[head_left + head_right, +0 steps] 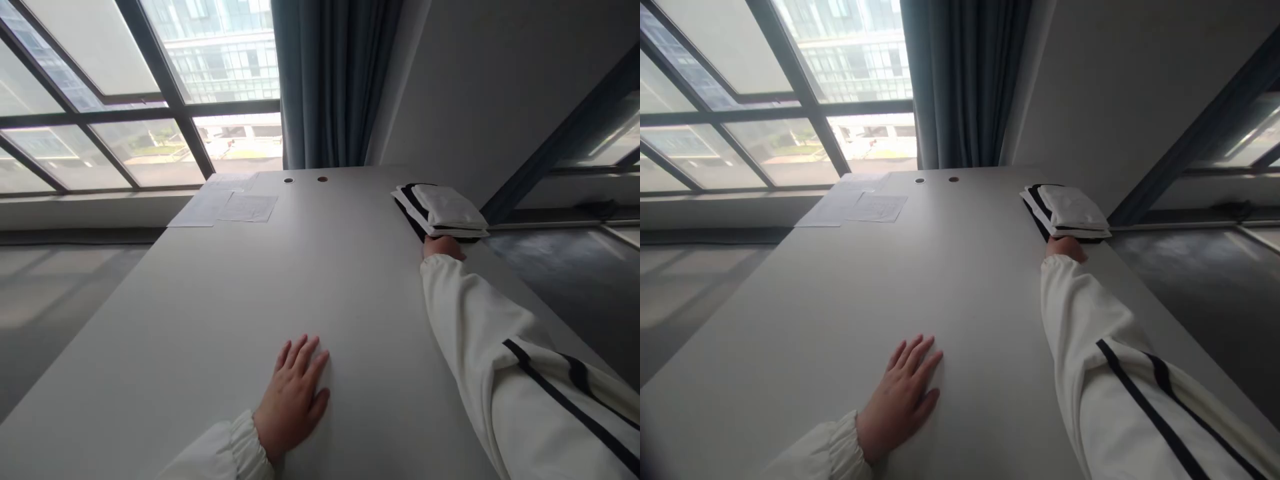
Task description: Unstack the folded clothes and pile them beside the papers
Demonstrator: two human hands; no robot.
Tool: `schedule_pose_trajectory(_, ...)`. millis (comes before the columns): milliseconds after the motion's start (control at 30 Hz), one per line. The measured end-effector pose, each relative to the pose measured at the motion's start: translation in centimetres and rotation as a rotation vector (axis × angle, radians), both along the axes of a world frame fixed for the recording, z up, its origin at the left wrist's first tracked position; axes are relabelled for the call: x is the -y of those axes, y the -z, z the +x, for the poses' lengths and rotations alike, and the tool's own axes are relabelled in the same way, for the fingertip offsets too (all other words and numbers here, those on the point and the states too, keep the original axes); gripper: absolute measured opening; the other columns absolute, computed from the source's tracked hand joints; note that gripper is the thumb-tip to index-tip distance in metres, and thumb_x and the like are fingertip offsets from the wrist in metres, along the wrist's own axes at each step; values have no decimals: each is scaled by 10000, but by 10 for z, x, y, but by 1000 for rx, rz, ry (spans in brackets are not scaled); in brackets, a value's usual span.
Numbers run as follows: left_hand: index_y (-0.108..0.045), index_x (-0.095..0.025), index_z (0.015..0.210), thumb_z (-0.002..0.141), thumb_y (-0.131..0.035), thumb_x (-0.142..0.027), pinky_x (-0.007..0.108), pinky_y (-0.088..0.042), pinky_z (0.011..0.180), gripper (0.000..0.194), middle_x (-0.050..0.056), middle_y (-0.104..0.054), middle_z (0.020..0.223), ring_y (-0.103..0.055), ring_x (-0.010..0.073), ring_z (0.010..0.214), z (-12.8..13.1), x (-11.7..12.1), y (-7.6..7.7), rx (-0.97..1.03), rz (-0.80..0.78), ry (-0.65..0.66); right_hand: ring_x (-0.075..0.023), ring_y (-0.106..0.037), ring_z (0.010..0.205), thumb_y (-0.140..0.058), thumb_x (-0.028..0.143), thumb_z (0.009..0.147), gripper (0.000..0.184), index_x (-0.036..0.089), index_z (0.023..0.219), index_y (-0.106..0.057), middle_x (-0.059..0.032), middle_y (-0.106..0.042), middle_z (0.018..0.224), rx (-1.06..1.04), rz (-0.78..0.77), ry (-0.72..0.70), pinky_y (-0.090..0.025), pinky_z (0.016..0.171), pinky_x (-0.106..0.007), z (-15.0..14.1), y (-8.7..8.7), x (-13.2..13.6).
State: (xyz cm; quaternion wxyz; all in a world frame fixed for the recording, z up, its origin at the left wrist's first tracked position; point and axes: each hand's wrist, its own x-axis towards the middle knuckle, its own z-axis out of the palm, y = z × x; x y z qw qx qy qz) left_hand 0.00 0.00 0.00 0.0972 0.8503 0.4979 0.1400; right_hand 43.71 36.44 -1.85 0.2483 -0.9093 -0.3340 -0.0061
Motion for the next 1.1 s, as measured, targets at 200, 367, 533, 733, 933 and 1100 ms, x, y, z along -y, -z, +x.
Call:
schedule_pose_trajectory(200,-547,-287,1518,920,-601,-296,600,-283,1291,601,90,-444,1659,-350,334,1563,0,-1,1,31,-29,-10,-362,-669,1147,-571,335,993,347,143,1216,-754,-242,-732,1174,21,-46,-88,-437,1022,-533,-4,-7,6)
schedule_pose_trajectory(367,-565,-285,1493,903,-620,-280,591,-300,1284,592,88,-476,1634,-385,324,1539,0,-5,1,32,-25,-14,-350,-683,1127,-561,347,997,362,148,1219,-767,-240,-739,1195,41,-80,-204,-457,962,-456,-10,-15,21)
schedule_pose_trajectory(533,-608,-299,1424,884,-627,-237,562,-331,1272,544,78,-541,1568,-443,304,1493,2,-12,0,64,-16,-22,-336,-711,1051,-532,336,1003,375,116,1174,-783,-241,-766,1130,134,-121,-424,-477,860,-380,-37,-16,60)
schedule_pose_trajectory(733,-650,-275,1332,899,-619,-225,555,-387,1235,437,95,-616,1473,-545,297,1393,4,-29,3,150,-11,-33,-287,-722,850,-508,359,999,359,177,860,-784,-179,-792,923,162,-23,-672,-465,732,-344,-107,-11,163)
schedule_pose_trajectory(933,-415,-226,1595,1007,-553,-347,484,-448,1206,616,166,-457,1625,-486,284,1479,4,-42,12,458,-2,7,-182,-551,518,-431,408,1070,490,250,644,-613,-31,-637,573,34,311,-1172,-371,535,-304,-212,-5,319)
schedule_pose_trajectory(1100,-472,-217,1547,990,-584,-333,467,-483,1157,580,154,-598,1480,-579,270,1372,7,-43,15,536,93,-26,-191,-579,690,-459,267,1033,338,234,726,-598,-40,-639,714,91,484,-1549,-442,650,-311,-257,-24,389)
